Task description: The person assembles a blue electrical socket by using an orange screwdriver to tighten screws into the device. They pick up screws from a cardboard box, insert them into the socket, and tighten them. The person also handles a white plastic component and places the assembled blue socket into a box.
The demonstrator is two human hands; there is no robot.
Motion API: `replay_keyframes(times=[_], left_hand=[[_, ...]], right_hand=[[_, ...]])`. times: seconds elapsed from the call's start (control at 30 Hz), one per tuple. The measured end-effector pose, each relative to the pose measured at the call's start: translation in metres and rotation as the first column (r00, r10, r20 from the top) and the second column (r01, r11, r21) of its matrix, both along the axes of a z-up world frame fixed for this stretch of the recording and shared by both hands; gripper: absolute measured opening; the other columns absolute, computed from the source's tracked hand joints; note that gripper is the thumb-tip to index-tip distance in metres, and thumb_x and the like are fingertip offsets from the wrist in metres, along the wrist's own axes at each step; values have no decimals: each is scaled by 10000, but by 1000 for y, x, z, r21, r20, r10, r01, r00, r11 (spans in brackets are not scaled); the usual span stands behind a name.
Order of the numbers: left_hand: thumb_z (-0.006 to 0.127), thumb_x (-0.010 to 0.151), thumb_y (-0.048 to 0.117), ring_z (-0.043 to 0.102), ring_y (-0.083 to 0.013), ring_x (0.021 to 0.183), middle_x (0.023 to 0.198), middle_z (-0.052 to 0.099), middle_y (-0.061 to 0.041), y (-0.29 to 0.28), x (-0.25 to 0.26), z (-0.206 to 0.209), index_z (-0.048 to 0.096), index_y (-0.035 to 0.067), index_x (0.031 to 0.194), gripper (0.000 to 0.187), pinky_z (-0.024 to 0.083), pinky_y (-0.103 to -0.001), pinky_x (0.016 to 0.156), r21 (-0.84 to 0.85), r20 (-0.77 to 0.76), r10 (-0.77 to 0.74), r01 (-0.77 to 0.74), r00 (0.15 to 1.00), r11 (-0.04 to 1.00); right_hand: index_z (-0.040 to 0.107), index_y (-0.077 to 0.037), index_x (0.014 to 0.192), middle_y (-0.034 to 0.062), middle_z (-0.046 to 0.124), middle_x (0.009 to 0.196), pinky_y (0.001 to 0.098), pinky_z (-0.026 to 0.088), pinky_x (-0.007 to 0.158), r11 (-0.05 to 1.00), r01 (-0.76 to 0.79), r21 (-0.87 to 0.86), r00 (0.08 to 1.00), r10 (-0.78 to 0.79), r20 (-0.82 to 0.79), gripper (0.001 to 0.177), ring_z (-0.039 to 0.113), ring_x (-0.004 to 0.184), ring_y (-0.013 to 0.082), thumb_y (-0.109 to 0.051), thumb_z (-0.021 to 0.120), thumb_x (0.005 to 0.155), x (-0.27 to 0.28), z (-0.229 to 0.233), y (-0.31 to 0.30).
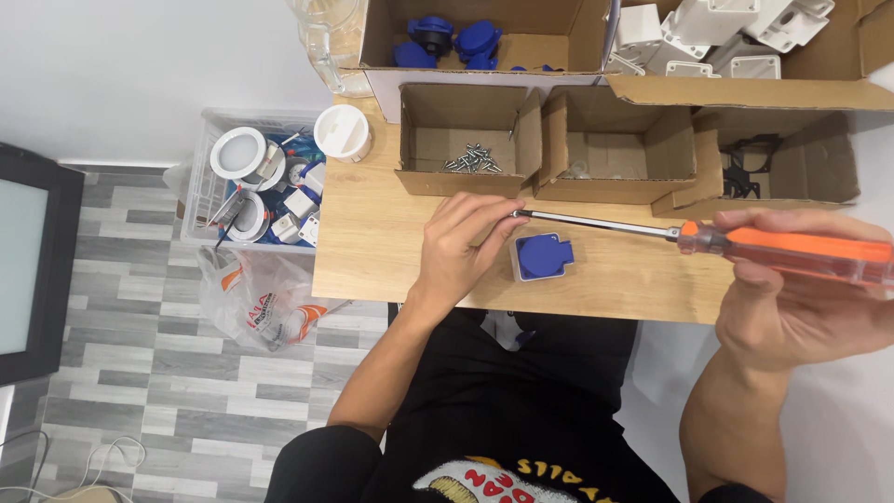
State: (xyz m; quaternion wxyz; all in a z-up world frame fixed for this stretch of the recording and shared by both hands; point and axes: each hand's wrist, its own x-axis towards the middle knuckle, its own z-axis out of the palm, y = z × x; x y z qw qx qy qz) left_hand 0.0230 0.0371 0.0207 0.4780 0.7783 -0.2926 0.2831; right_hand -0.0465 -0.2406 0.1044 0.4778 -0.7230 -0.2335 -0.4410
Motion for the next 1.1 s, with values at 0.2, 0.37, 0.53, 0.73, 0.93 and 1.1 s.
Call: replay_keyframes(times=[0.2, 0.37, 0.53, 0.73, 0.93, 1.1], left_hand=[[860, 1013, 107, 733, -217, 916, 1083, 792, -47, 1, -1, -2, 785, 86, 1169, 175, 558, -356, 837, 21, -17, 2, -1, 1000, 1000], [836, 1036, 104, 724, -221, 919, 1113, 813, -39, 2, -1, -2, 789, 92, 1168, 140, 509, -345, 794, 80, 18, -24, 22, 1000, 997], [828, 1033, 116, 721, -216, 925, 1086, 807, -32, -5, -8, -4, 796, 87, 1136, 112, 507, -349, 808, 69, -8, -72, 73, 997, 995], [787, 1059, 222, 728, -233, 1071, 1141, 807, -21, -17, -18, 5, 798, 121, 1176, 156, 498, -347, 902, 90, -56, -205, 210, 977, 974], [660, 994, 167, 559, -343, 1539, 1543, 652, -54, -7, -20, 3, 632, 153, 1438, 446, 437, -531, 1279, 131, -354, -447, 517, 821, 846], [647, 946, 29, 594, -326, 1510, 1557, 641, -61, -9, -24, -1, 632, 145, 1416, 484, 457, -494, 1245, 109, -385, -457, 531, 802, 840]], right_hand=[[452, 51, 1349, 383, 543, 1154, 681, 740, 782, 999, -36, 25, 998, 37, -51, 292, 726, 924, 508, -6, 649, 1141, -7, 0, 1], [294, -223, 1525, 438, 455, 1209, 774, 686, 848, 982, -184, -32, 981, 182, -71, 628, 660, 936, 596, 122, 534, 1059, -6, 7, -2], [314, 21, 1451, 426, 471, 1311, 718, 736, 917, 975, -212, -65, 965, 199, -173, 402, 707, 1056, 599, 74, 510, 1105, -13, 15, -17], [476, 269, 1285, 415, 561, 1224, 628, 777, 921, 999, -43, 20, 887, 48, -459, 372, 761, 1069, 593, -62, 512, 1120, -43, 36, -17], [438, 224, 1353, 423, 598, 1233, 593, 768, 926, 995, -67, 70, 817, 95, -569, 456, 759, 971, 533, -70, 547, 1021, -44, 37, -38], [475, 227, 1322, 373, 539, 1308, 584, 792, 996, 997, -65, 47, 869, 80, -489, 317, 741, 1146, 509, 80, 619, 1081, -27, 42, -17]])
